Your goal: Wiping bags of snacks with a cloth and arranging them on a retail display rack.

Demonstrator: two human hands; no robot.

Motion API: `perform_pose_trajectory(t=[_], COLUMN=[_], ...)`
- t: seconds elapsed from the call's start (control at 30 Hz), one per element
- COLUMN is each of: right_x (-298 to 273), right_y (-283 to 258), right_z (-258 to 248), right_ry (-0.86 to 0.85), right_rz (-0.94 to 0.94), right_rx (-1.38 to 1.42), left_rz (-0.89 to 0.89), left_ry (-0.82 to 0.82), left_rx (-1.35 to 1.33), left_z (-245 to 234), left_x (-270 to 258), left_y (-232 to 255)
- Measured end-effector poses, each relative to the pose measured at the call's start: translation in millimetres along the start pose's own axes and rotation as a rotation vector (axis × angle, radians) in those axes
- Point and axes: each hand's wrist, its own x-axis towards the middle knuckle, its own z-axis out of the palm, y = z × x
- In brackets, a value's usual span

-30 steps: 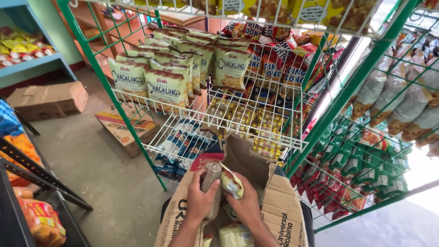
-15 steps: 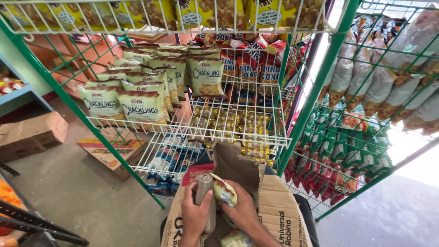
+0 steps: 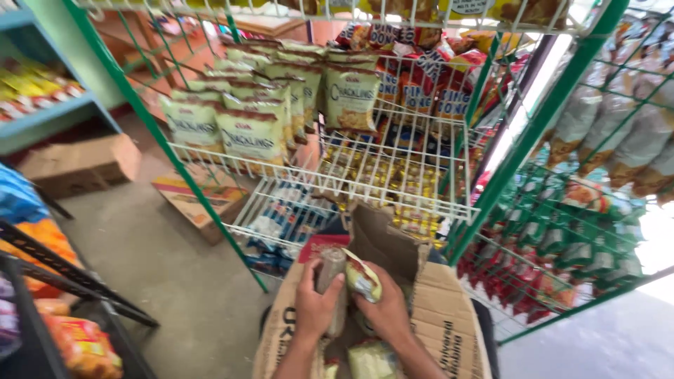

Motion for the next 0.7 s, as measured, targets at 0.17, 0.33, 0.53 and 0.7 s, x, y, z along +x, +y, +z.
perform_pose_trajectory(t=[0.17, 0.33, 0.53, 0.7], right_x=[3.1, 2.4, 1.7, 2.8], right_y=[-14.9, -13.5, -17.0, -20.5], right_z=[4.2, 3.5, -4.2, -3.6], right_ry=[0.010, 0.049, -0.009, -0.023], right_rz=[0.073, 0.044, 0.004, 0.030], right_rx=[0.019, -0.076, -0.067, -0.014], left_rz=[-0.059, -0.080, -0.087, 0.041], left_ry=[-0.043, -0.088, -0.040, -0.012], left_rx=[-0.054, -0.081, -0.045, 0.055], left_z=[-7.1, -6.5, -0.5, -0.6], left_x=[2.2, 4.9, 0.1, -9.2], left_y=[9.7, -4.7, 11.6, 30.6])
